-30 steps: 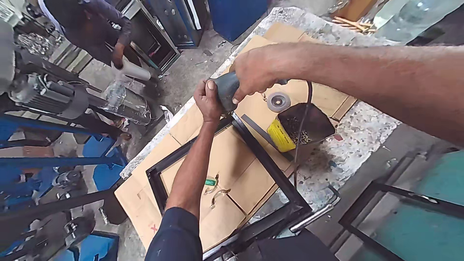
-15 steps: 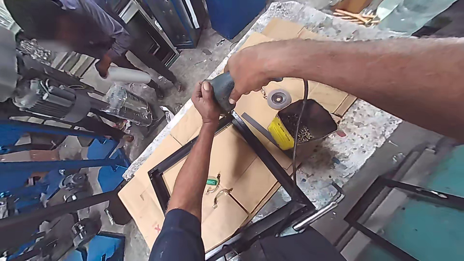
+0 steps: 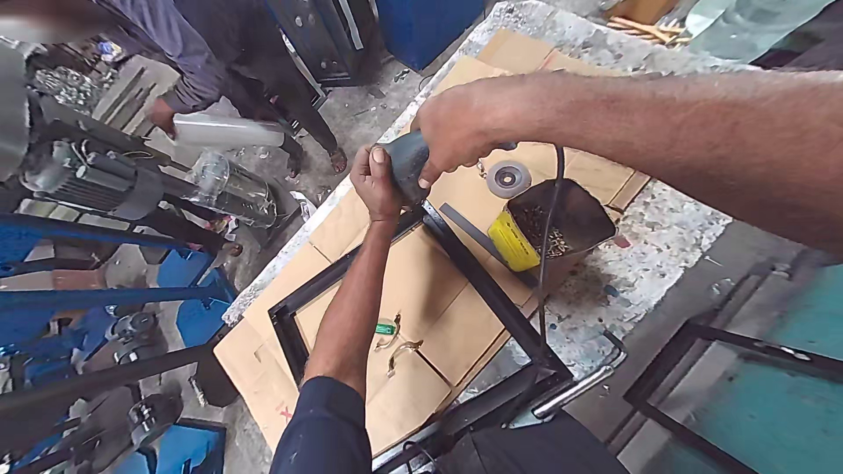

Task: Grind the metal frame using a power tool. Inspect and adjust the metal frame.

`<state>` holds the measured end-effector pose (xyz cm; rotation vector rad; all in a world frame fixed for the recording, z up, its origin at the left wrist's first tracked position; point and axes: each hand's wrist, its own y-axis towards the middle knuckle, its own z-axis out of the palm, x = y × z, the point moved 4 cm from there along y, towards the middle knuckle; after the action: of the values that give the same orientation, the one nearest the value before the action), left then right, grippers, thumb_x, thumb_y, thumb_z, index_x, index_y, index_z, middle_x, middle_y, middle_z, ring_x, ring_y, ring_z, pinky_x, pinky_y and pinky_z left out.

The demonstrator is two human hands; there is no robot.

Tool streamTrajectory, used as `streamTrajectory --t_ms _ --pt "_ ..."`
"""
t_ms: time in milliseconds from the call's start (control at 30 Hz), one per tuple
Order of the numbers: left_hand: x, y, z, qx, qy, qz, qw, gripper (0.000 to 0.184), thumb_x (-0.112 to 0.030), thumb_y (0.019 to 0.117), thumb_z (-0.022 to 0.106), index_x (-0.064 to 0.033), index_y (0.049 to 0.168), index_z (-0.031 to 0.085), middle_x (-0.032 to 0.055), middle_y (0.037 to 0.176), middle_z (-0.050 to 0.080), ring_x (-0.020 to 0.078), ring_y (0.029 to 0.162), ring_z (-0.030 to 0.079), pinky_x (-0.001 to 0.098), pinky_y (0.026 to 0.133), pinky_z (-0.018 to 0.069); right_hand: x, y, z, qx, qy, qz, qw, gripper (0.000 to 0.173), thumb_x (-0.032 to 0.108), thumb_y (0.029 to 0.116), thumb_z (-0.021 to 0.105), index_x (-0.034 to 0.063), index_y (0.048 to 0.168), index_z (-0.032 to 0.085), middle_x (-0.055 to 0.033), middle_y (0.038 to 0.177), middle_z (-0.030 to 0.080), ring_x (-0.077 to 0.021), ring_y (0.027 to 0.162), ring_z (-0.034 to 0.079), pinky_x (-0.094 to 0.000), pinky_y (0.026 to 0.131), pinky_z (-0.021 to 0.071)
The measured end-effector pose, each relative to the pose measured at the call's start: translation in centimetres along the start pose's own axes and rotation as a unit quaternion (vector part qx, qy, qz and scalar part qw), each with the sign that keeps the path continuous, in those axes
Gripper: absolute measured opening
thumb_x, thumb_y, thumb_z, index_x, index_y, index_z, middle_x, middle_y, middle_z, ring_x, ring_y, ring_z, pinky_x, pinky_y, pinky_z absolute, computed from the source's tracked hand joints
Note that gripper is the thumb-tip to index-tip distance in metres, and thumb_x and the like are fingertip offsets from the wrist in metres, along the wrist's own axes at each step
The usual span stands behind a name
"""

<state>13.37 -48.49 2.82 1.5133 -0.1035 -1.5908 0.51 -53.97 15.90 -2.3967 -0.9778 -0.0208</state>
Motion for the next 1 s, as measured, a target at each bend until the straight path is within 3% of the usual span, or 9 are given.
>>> streamTrajectory --t_ms 133,300,433,767,833,933,1000 --pt "-0.1 0.0 0.2 0.002 -0.012 -0.004 1.000 0.044 -0.052 0.1012 0.056 -0.0117 0.084 0.061 -0.0035 0.071 0.063 0.0074 0.065 0.063 0.0293 0.064 0.0575 -0.2 0.2 0.1 -0.003 0.004 0.002 1.000 0.040 0.045 0.0869 0.082 0.0091 0.099 0.070 -0.0071 0.067 0.063 -0.0215 0.056 0.060 -0.0462 0.056 0.0521" --pt "-0.1 0.0 0.3 0.000 -0.012 -0.009 1.000 0.048 -0.057 0.0997 0.056 -0.0125 0.081 0.059 -0.0034 0.068 0.061 0.0080 0.062 0.062 0.0298 0.061 0.0567 -0.2 0.3 0.3 0.006 0.018 0.011 1.000 0.039 0.043 0.0875 0.082 0.0078 0.100 0.070 -0.0066 0.064 0.060 -0.0191 0.052 0.055 -0.0412 0.052 0.0491" --pt "-0.1 0.0 0.3 0.004 -0.021 -0.001 1.000 0.043 -0.052 0.1006 0.058 -0.0137 0.080 0.059 -0.0049 0.067 0.060 0.0064 0.062 0.061 0.0282 0.061 0.0561 -0.2 0.2 0.3 0.008 0.003 0.006 1.000 0.041 0.044 0.0898 0.080 0.0071 0.105 0.069 -0.0073 0.065 0.060 -0.0202 0.054 0.057 -0.0431 0.054 0.0507" --pt "0.2 -0.1 0.3 0.007 -0.020 -0.009 1.000 0.041 -0.049 0.1016 0.056 -0.0133 0.082 0.061 -0.0053 0.068 0.061 0.0059 0.063 0.062 0.0279 0.061 0.0563 -0.5 0.7 0.6 0.012 0.022 0.005 1.000 0.040 0.042 0.0890 0.081 0.0072 0.106 0.069 -0.0076 0.066 0.061 -0.0200 0.054 0.057 -0.0421 0.054 0.0507" --pt "0.3 -0.2 0.3 0.003 -0.022 -0.007 1.000 0.041 -0.049 0.1019 0.056 -0.0137 0.082 0.061 -0.0052 0.068 0.062 0.0058 0.063 0.062 0.0277 0.061 0.0565 -0.4 0.4 0.5 -0.016 0.003 -0.005 1.000 0.046 0.045 0.0863 0.083 0.0088 0.111 0.069 -0.0082 0.071 0.064 -0.0219 0.058 0.061 -0.0444 0.056 0.0527" --pt "0.2 -0.1 0.1 -0.004 -0.009 -0.001 1.000 0.041 -0.049 0.1025 0.054 -0.0132 0.083 0.062 -0.0056 0.068 0.062 0.0053 0.063 0.063 0.0277 0.062 0.0571 0.3 -1.4 0.6 -0.124 -0.093 -0.061 0.986 0.072 0.042 0.0785 0.088 0.0185 0.139 0.058 -0.0154 0.092 0.067 -0.0385 0.084 0.067 -0.0611 0.067 0.0523" --pt "0.3 -0.2 -0.2 -0.005 -0.008 0.001 1.000 0.041 -0.049 0.1026 0.054 -0.0129 0.083 0.062 -0.0052 0.069 0.061 0.0060 0.064 0.062 0.0287 0.063 0.0567 0.6 -2.0 1.1 -0.182 -0.138 -0.101 0.968 0.062 0.033 0.0798 0.086 0.0210 0.133 0.058 -0.0155 0.089 0.066 -0.0407 0.081 0.067 -0.0589 0.060 0.0495"
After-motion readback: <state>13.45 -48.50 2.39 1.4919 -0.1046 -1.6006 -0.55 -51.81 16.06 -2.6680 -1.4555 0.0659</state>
